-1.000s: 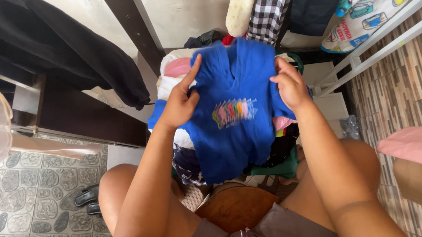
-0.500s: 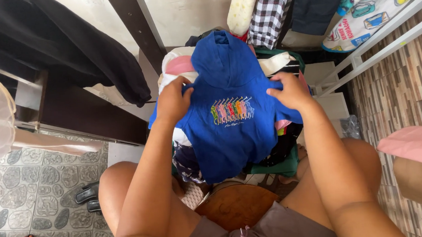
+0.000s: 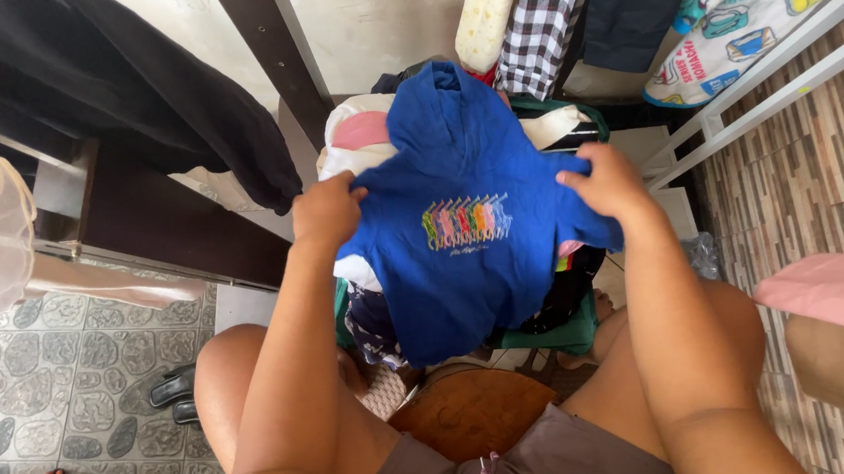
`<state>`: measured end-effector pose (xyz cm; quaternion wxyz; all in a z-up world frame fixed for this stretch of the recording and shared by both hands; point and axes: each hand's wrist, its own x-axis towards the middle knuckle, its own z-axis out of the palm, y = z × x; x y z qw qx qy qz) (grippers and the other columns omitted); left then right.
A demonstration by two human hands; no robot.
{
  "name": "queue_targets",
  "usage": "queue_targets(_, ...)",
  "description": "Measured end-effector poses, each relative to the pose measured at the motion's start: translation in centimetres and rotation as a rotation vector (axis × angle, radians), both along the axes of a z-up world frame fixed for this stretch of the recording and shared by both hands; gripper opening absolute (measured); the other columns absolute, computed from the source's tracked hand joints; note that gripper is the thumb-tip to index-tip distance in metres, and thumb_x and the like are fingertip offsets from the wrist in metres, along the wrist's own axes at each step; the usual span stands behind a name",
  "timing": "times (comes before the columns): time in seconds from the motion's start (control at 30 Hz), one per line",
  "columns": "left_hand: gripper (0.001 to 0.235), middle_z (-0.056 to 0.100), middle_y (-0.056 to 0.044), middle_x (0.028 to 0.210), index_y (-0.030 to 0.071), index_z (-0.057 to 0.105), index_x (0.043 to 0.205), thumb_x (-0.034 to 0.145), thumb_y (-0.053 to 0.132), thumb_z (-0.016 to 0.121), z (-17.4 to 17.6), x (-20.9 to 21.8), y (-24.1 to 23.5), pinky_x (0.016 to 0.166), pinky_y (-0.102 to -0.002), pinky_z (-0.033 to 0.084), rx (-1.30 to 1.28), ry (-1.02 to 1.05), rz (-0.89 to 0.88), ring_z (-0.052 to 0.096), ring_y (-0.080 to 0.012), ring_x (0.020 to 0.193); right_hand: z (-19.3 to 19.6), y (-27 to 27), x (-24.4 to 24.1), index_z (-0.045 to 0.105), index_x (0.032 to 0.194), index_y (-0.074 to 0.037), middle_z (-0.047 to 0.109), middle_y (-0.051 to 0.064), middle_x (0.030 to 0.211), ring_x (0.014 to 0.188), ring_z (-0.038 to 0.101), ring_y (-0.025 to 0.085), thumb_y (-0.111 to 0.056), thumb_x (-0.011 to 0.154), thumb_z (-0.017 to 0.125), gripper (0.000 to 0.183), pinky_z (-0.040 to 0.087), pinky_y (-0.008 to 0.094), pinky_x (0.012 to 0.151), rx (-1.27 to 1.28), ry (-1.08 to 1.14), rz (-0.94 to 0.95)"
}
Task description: The person folds a cream-colored baby garment and places it on a wooden hanger, then hangs it on a rack. They then fold a blue t-shirt and place it on a wooden hanger.
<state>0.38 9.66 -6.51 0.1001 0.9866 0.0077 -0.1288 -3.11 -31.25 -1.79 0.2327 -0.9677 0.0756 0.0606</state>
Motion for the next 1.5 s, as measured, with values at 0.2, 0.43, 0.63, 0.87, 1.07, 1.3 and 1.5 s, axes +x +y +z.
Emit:
queue_targets(0.2,0.033,0.076,-0.013,0.104,0.018,0.069,0.124,0.106,0.042,0.053,5.5,-1.4,0.7,0.087,-0.048,0.055,-0.112,-0.145,0.175,0.073,-0.0331,0.104,-0.4,-2.8,0.3,0.069,0.093,-0.008,0.063,0.01,0.073,0.069,0.062,0.024,-0.027,0.086,0.087,0.026,0.046,0.034,0.062,0.222,-0.225,-0.072)
queue_targets(0.43,0.039,0.077,-0.012,0.107,0.019,0.068,0.131,0.104,0.043,0.052,-0.3,-0.6,1.6,0.086,-0.047,0.056,-0.1,0.049,0.172,0.074,-0.0304,0.104,-3.1,-5.0,0.1,0.08,0.103,-0.009,0.078,0.017,0.098,0.101,0.072,0.036,-0.022,0.086,0.077,0.021,0.056,0.047,0.086,0.053,0.14,-0.053)
queue_targets(0.63,0.03,0.075,-0.003,0.098,0.023,0.071,0.116,0.105,0.044,0.052,-0.6,-0.4,1.0,0.093,-0.048,0.048,-0.008,-0.147,0.163,0.072,-0.0258,0.1,-5.6,-6.3,0.7,0.077,0.095,-0.03,0.075,-0.001,0.103,0.102,0.071,0.028,-0.038,0.088,0.079,0.011,0.056,0.044,0.082,-0.133,-0.113,-0.275)
queue_targets(0.87,0.068,0.038,-0.017,0.153,0.008,0.04,0.151,0.097,0.043,0.064,1.3,-6.0,-8.4,0.111,-0.057,0.037,0.013,-0.437,-0.234,0.039,-0.0351,0.141,-2.5,9.5,-3.9,0.046,0.147,-0.002,0.036,0.03,0.153,0.14,0.036,0.049,-0.031,0.09,0.079,0.072,0.028,0.068,0.109,-0.116,-0.549,0.207)
queue_targets(1.07,0.085,0.005,-0.003,0.175,0.024,0.011,0.167,0.099,0.07,0.036,-0.3,-6.3,-8.0,0.127,-0.058,0.007,0.122,-0.142,-0.351,0.002,-0.0268,0.161,-8.9,11.1,-4.5,0.02,0.166,-0.013,0.014,0.015,0.173,0.159,0.012,0.034,-0.056,0.096,0.056,0.089,-0.002,0.069,0.121,-0.259,-0.328,0.38)
queue_targets(1.3,0.091,0.003,-0.009,0.174,0.021,0.003,0.167,0.099,0.078,0.025,-5.4,-3.2,-1.8,0.125,-0.066,0.011,-0.046,-0.037,0.213,0.003,-0.03,0.16,-10.0,5.2,-2.3,0.027,0.165,-0.013,0.02,0.017,0.172,0.159,0.016,0.036,-0.049,0.098,0.058,0.082,0.0,0.072,0.119,-0.335,-0.442,0.046)
queue_targets(1.5,0.084,0.012,-0.009,0.173,0.022,0.01,0.167,0.101,0.062,0.044,-0.3,-5.6,-5.0,0.124,-0.065,0.014,-0.06,-0.236,-0.12,0.011,-0.0324,0.159,-8.3,6.5,-2.5,0.025,0.166,-0.018,0.016,0.017,0.172,0.159,0.01,0.037,-0.051,0.103,0.05,0.075,-0.001,0.076,0.117,-0.278,-0.406,0.044)
